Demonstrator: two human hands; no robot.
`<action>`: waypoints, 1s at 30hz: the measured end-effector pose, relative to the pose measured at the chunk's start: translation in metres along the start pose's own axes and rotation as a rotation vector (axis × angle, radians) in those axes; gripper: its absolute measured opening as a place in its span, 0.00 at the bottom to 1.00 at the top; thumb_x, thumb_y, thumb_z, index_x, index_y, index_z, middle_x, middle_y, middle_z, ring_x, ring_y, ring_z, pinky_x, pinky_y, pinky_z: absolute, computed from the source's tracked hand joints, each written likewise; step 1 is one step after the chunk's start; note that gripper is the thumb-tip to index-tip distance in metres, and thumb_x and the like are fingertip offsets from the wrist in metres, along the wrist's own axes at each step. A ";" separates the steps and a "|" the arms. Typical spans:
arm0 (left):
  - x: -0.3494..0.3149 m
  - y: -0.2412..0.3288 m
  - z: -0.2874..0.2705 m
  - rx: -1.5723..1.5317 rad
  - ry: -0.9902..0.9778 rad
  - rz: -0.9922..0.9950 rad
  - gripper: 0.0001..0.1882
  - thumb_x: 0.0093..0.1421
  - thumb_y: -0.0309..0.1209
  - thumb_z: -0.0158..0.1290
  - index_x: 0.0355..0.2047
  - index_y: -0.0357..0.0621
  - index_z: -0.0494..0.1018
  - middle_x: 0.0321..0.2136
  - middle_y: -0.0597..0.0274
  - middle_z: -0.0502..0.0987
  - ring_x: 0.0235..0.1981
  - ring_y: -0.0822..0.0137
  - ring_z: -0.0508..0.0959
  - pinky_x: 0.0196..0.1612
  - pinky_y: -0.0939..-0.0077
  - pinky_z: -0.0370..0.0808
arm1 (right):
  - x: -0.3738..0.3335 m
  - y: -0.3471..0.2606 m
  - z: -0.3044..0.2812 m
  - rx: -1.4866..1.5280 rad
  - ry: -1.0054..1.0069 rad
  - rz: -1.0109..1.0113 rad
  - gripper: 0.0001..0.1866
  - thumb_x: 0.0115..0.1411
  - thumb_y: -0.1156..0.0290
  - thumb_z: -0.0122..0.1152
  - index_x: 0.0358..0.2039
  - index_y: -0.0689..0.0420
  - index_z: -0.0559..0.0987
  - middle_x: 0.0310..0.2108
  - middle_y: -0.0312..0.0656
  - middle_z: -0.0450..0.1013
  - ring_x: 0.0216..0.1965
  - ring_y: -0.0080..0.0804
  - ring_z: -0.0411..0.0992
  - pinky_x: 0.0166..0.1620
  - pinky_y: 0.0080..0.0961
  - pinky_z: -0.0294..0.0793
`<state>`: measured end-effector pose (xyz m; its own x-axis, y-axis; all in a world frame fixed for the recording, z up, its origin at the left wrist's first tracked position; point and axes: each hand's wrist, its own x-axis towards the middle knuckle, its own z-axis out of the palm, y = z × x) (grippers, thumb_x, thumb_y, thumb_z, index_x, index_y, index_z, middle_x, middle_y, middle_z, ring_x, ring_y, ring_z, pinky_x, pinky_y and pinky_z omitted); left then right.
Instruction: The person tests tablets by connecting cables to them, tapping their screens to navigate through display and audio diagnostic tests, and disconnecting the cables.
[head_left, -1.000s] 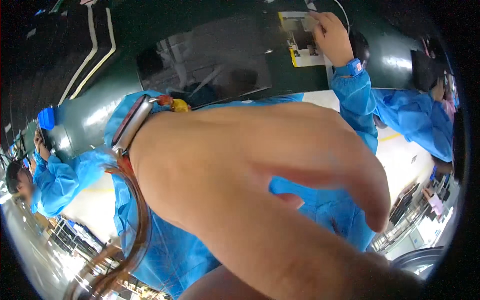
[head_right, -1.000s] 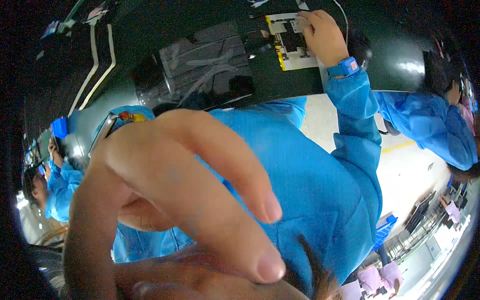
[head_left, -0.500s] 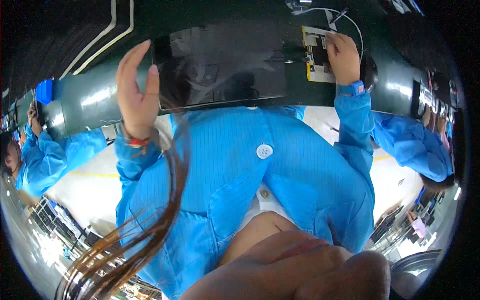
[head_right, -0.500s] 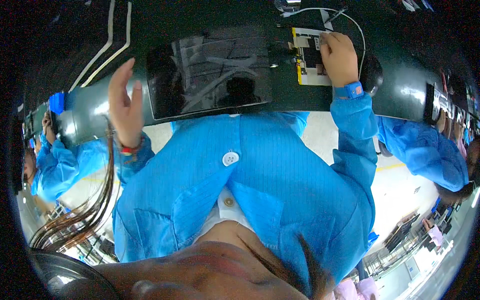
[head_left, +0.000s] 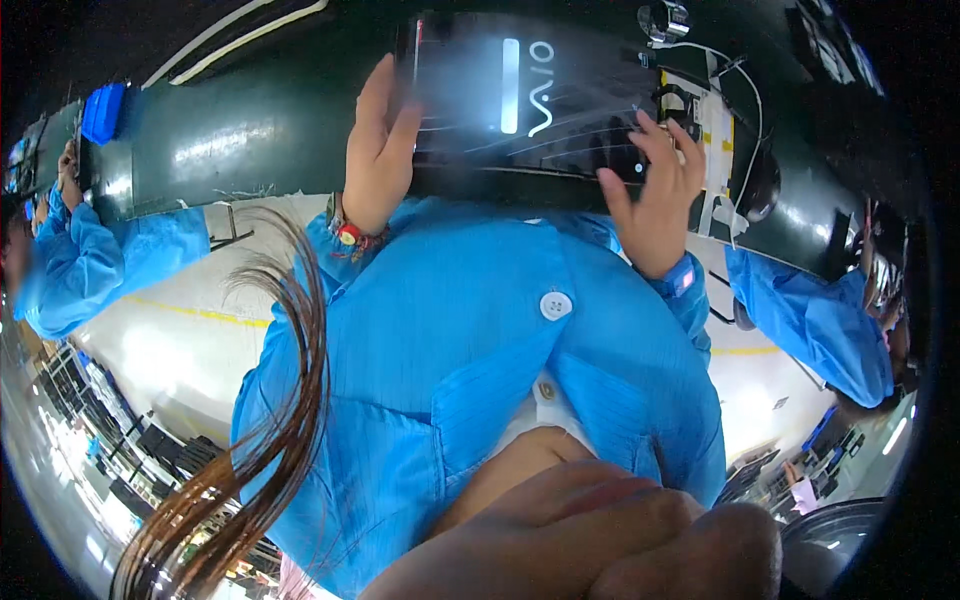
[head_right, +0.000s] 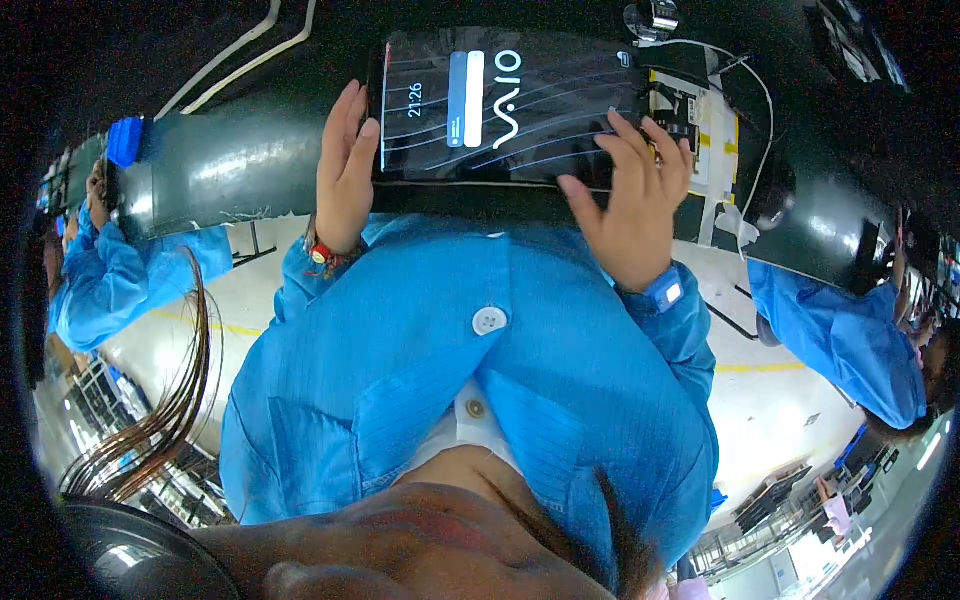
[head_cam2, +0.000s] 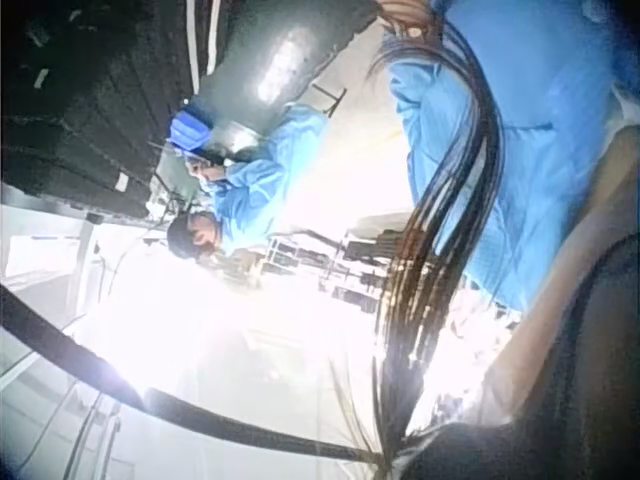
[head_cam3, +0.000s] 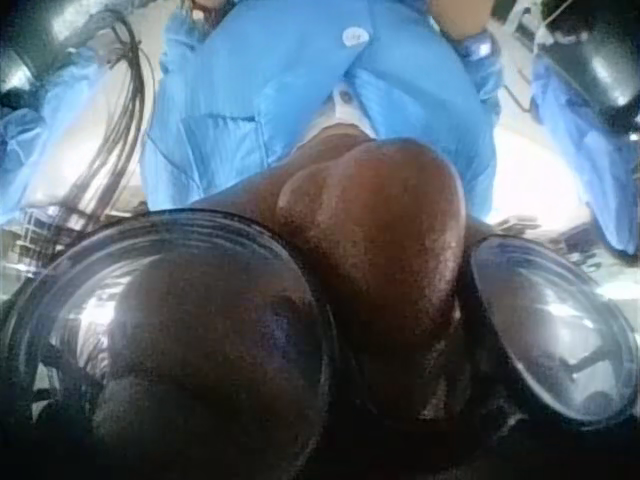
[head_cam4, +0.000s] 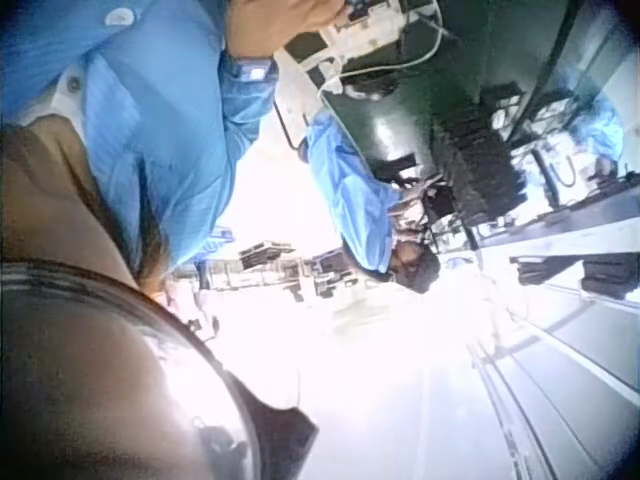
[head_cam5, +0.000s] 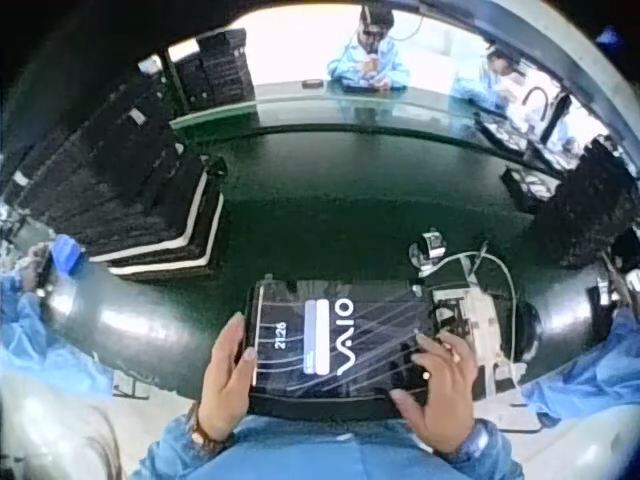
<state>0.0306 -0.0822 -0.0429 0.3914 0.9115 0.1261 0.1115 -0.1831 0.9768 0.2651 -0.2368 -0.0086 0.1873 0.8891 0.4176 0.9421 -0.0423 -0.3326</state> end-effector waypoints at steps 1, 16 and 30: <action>0.001 0.000 0.000 -0.004 -0.005 -0.003 0.26 0.61 0.28 0.46 0.59 0.33 0.55 0.52 0.48 0.66 0.53 0.62 0.67 0.56 0.72 0.61 | 0.002 -0.006 0.004 -0.055 -0.038 0.031 0.23 0.52 0.58 0.62 0.44 0.57 0.70 0.49 0.44 0.68 0.57 0.48 0.56 0.60 0.50 0.45; -0.002 0.011 -0.020 0.313 -0.217 0.126 0.26 0.63 0.33 0.47 0.59 0.38 0.55 0.57 0.43 0.60 0.59 0.56 0.62 0.58 0.68 0.60 | -0.007 0.009 0.004 0.044 0.031 -0.041 0.19 0.55 0.63 0.60 0.42 0.61 0.69 0.49 0.48 0.67 0.53 0.47 0.61 0.54 0.40 0.59; 0.048 0.019 -0.024 -0.296 -0.204 -0.163 0.28 0.66 0.45 0.37 0.59 0.37 0.55 0.55 0.48 0.64 0.52 0.59 0.70 0.53 0.70 0.67 | -0.026 0.015 0.010 0.390 0.176 0.481 0.20 0.62 0.60 0.52 0.45 0.64 0.65 0.44 0.52 0.69 0.42 0.36 0.71 0.47 0.31 0.68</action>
<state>0.0294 -0.0326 -0.0142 0.5668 0.8228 -0.0427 -0.0694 0.0994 0.9926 0.2718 -0.2558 -0.0331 0.6381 0.7223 0.2666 0.5772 -0.2195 -0.7866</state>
